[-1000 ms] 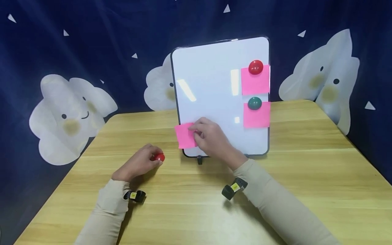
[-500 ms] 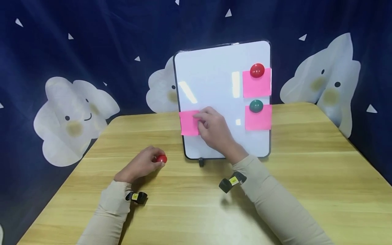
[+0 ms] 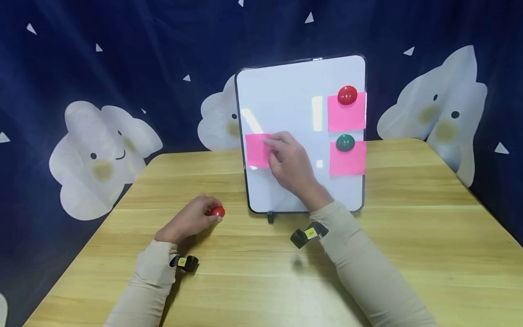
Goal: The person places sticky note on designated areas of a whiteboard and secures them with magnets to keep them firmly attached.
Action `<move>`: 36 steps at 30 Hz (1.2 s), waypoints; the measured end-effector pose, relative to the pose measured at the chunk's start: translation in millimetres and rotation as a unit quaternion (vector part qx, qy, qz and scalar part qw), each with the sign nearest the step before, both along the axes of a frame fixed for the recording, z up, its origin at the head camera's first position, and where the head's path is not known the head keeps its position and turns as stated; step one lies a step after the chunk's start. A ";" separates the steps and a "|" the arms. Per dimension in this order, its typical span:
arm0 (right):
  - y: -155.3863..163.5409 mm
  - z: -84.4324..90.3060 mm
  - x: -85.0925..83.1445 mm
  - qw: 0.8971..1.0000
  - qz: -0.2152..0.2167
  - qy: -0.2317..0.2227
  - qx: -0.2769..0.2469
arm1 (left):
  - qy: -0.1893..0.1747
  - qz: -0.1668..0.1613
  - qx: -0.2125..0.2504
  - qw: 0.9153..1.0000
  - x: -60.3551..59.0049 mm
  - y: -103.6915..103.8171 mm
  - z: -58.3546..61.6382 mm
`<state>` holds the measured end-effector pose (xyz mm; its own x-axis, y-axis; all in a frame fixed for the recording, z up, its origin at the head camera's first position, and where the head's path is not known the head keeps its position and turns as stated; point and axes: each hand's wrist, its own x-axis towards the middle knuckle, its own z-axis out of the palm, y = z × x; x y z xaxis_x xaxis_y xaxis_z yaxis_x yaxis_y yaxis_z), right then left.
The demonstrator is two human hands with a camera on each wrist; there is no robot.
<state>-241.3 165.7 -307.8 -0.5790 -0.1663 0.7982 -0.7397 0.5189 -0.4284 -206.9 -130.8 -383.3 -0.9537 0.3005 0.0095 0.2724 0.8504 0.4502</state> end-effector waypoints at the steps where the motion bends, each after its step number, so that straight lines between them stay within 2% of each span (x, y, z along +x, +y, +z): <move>1: -0.3 0.2 -0.6 1.000 -0.001 -0.001 0.004 | 0.002 -0.001 -0.001 1.000 -0.1 -0.1 0.2; 7: -1.7 -1.2 -4.9 0.999 -0.026 0.002 0.041 | 0.007 -0.004 0.000 1.000 -1.1 -0.7 -0.6; 16: -5.0 -3.3 -14.4 0.992 -0.056 0.055 0.095 | 0.002 -0.002 0.007 1.000 -2.6 -1.1 -2.5; 22: -6.2 -1.3 -16.8 0.985 -0.080 0.075 0.130 | 0.008 -0.007 0.004 1.000 -3.3 -1.6 -4.0; 31: -7.1 -0.1 -17.4 0.976 -0.112 0.104 0.156 | 0.003 -0.003 0.003 1.000 -3.9 -0.4 -4.0; 36: -8.4 -0.4 -19.8 0.974 -0.120 0.115 0.155 | 0.001 0.001 0.006 1.000 -3.6 -0.3 -3.1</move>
